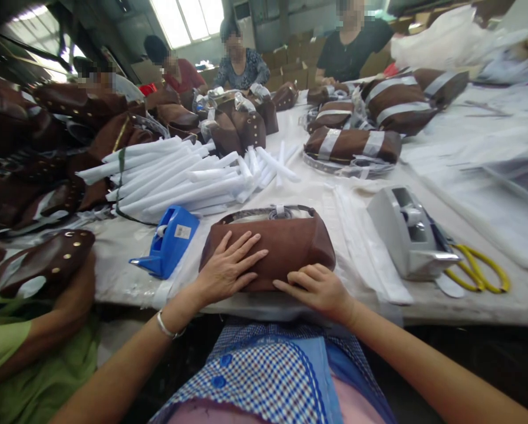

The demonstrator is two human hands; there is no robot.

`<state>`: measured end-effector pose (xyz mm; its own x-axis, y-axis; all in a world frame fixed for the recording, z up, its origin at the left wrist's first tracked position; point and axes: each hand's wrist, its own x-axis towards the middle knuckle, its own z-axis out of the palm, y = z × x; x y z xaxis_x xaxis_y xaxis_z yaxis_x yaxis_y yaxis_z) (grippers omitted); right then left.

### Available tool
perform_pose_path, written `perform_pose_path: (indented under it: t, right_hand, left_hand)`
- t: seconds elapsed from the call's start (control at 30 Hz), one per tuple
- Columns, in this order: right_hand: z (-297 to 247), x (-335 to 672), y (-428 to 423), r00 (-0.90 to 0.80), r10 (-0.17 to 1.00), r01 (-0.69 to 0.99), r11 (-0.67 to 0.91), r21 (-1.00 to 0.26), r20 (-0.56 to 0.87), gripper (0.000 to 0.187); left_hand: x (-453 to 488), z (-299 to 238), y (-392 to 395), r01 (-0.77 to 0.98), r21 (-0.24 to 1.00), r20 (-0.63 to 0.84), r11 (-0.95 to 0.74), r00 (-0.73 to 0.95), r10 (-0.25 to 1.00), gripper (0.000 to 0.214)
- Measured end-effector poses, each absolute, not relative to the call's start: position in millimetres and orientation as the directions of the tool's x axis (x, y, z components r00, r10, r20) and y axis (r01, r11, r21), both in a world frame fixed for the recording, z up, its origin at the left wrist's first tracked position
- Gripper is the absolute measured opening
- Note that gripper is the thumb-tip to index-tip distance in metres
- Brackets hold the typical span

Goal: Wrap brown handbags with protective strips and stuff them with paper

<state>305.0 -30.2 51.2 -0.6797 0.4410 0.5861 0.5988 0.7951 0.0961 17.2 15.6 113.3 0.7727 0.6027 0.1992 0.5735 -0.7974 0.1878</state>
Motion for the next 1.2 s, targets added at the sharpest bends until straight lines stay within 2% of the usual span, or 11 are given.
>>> perform_pose_path:
  t: [0.13, 0.3, 0.43, 0.5, 0.57, 0.7, 0.77, 0.9, 1.03, 1.2]
  right_hand:
    - [57, 321, -34, -0.726, 0.393, 0.532, 0.841, 0.098, 0.565, 0.051]
    - [66, 347, -45, -0.662, 0.477, 0.620, 0.781, 0.066, 0.578, 0.057]
    - [62, 346, -40, -0.691, 0.409, 0.601, 0.783, 0.160, 0.596, 0.046]
    - [59, 341, -34, -0.679, 0.413, 0.602, 0.787, 0.137, 0.607, 0.041]
    - [57, 337, -29, -0.665, 0.445, 0.601, 0.795, 0.076, 0.600, 0.037]
    - [54, 334, -24, -0.660, 0.474, 0.580, 0.814, -0.006, 0.583, 0.034]
    - [50, 335, -24, -0.656, 0.475, 0.569, 0.822, -0.029, 0.586, 0.035]
    - [38, 337, -28, -0.621, 0.492, 0.581, 0.811, -0.064, 0.610, 0.034]
    - [38, 350, -40, -0.657, 0.523, 0.599, 0.799, -0.044, 0.543, 0.038]
    - [54, 373, -49, -0.619, 0.564, 0.656, 0.754, -0.035, 0.548, 0.048]
  left_hand:
    - [13, 92, 22, 0.574, 0.127, 0.195, -0.809, 0.785, 0.587, 0.054]
    - [10, 87, 23, 0.559, 0.038, 0.201, -0.828, 0.808, 0.555, 0.057]
    - [15, 86, 20, 0.571, -0.023, 0.219, -0.821, 0.804, 0.553, 0.062]
    - [16, 88, 19, 0.552, -0.059, 0.210, -0.832, 0.822, 0.530, 0.065]
    - [16, 93, 22, 0.441, -0.090, 0.162, -0.893, 0.891, 0.423, 0.065]
    - [18, 104, 37, 0.071, -0.051, -0.014, -0.996, 0.997, 0.072, 0.060]
    - [19, 106, 44, 0.001, -0.017, -0.047, -1.000, 0.999, 0.002, 0.056]
    - [21, 99, 47, -0.005, -0.034, -0.042, -0.999, 0.999, -0.004, 0.053]
    - [19, 91, 44, 0.009, -0.061, -0.045, -0.998, 0.999, 0.012, 0.056]
    - [18, 91, 45, 0.031, -0.023, -0.027, -0.999, 0.999, 0.031, 0.064]
